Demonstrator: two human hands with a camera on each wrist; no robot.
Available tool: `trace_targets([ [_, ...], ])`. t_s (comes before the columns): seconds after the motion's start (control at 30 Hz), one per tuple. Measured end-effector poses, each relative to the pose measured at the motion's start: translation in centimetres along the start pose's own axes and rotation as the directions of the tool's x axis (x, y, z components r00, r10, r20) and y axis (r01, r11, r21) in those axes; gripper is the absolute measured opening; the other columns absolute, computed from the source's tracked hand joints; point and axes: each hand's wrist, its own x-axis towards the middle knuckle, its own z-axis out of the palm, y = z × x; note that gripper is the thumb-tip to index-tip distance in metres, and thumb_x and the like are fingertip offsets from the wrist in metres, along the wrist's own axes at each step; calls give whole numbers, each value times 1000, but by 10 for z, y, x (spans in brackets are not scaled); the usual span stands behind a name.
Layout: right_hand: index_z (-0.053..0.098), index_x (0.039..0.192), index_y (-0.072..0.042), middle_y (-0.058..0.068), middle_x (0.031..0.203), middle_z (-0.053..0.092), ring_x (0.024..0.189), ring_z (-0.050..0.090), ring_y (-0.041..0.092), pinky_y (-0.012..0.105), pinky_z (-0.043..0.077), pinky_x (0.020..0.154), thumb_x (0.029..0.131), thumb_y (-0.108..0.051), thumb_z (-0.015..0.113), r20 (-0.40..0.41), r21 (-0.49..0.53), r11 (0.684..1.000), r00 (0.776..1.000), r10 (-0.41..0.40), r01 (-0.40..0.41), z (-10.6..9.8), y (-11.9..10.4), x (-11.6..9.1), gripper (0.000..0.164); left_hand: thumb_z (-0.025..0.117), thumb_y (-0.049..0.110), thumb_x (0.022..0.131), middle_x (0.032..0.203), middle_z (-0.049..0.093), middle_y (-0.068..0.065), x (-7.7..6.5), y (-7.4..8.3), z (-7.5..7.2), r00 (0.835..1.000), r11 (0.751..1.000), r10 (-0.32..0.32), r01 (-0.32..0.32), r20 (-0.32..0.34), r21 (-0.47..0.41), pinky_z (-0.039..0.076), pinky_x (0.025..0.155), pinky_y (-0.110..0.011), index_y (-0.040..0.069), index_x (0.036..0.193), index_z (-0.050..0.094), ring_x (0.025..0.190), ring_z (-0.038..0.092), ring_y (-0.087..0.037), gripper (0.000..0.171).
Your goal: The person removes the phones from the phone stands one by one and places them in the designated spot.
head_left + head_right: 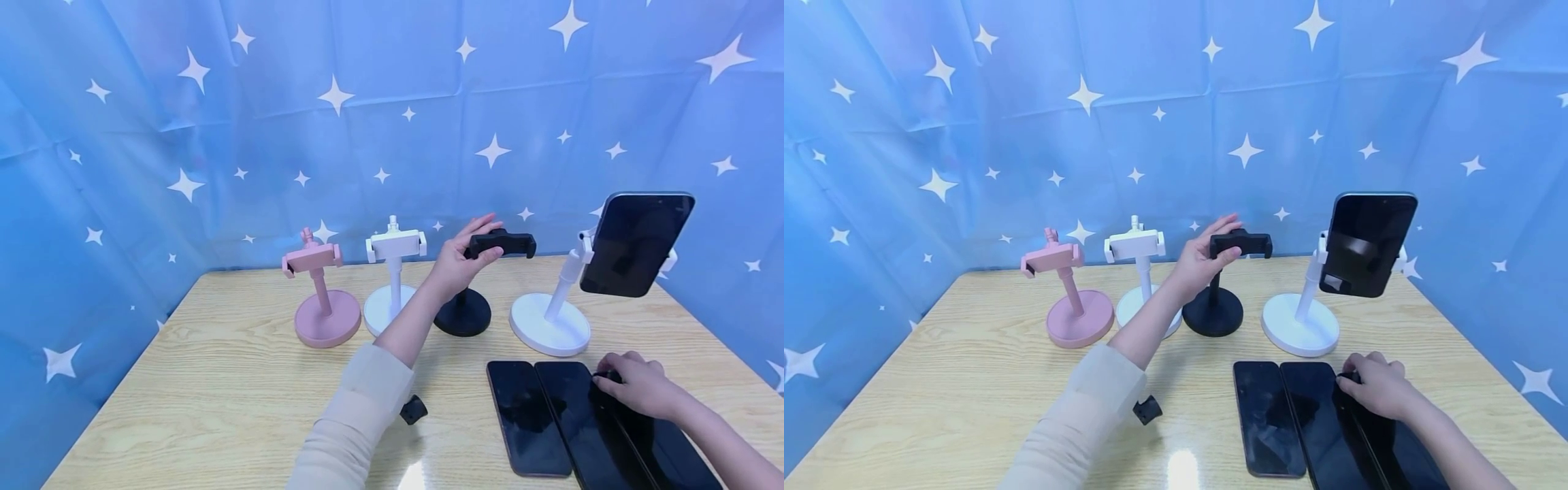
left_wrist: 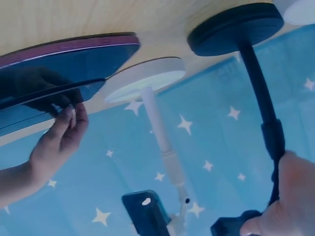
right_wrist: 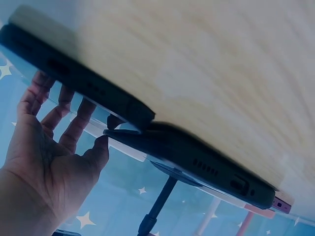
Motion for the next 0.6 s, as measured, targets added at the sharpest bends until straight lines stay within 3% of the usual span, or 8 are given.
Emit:
trace_targets([
  [0.07, 60, 95, 1, 12, 90, 62, 89, 49, 35, 49, 31, 69, 86, -19, 60, -6, 0, 1000, 1000, -2, 2, 0, 0, -1, 22, 60, 9, 88, 140, 41, 5, -1, -8, 2, 998, 1000, -18, 17, -53, -18, 32, 104, -26, 7, 128, 53, 133, 25, -5, 41],
  [0.17, 60, 95, 1, 12, 90, 62, 88, 50, 35, 50, 33, 69, 85, -19, 61, -9, -5, 1000, 1000, -14, 14, -2, -1, -2, 23, 64, 17, 86, 138, 43, 8, -5, -14, 5, 983, 994, -108, 104, -150, -34, 34, 103, -33, 17, 131, 52, 130, 33, -7, 46],
  [0.27, 60, 95, 1, 12, 90, 62, 87, 53, 35, 50, 37, 69, 85, -20, 61, 8, -11, 1000, 1000, -26, 26, -6, -2, -1, 24, 68, 21, 83, 136, 45, 9, -11, -14, 8, 946, 981, -192, 185, -260, -52, 33, 103, -41, 24, 131, 51, 126, 39, -10, 51],
  [0.43, 58, 98, 8, 16, 91, 62, 85, 57, 36, 47, 46, 69, 87, -19, 60, 88, 60, 998, 995, -39, 34, -16, -1, 1, 28, 69, 10, 79, 112, 59, -3, -23, -11, 20, 879, 971, -237, 222, -413, -85, 44, 90, -38, 9, 117, 62, 104, 55, -17, 38],
  [0.5, 56, 99, 10, 18, 91, 61, 86, 58, 37, 45, 48, 68, 89, -18, 58, 119, 101, 995, 992, -38, 26, -21, 1, 2, 31, 68, 8, 80, 100, 61, -3, -27, -9, 28, 864, 953, -303, 281, -402, -113, 48, 82, -31, 6, 108, 65, 93, 57, -15, 29],
  [0.6, 52, 104, 13, 21, 93, 61, 86, 58, 38, 42, 49, 66, 90, -20, 55, 128, 153, 988, 991, -29, 10, -31, 3, 1, 36, 67, 12, 82, 95, 62, 1, -33, -4, 40, 864, 906, -421, 415, -278, -80, 48, 74, -23, 9, 105, 66, 88, 58, -11, 23],
])
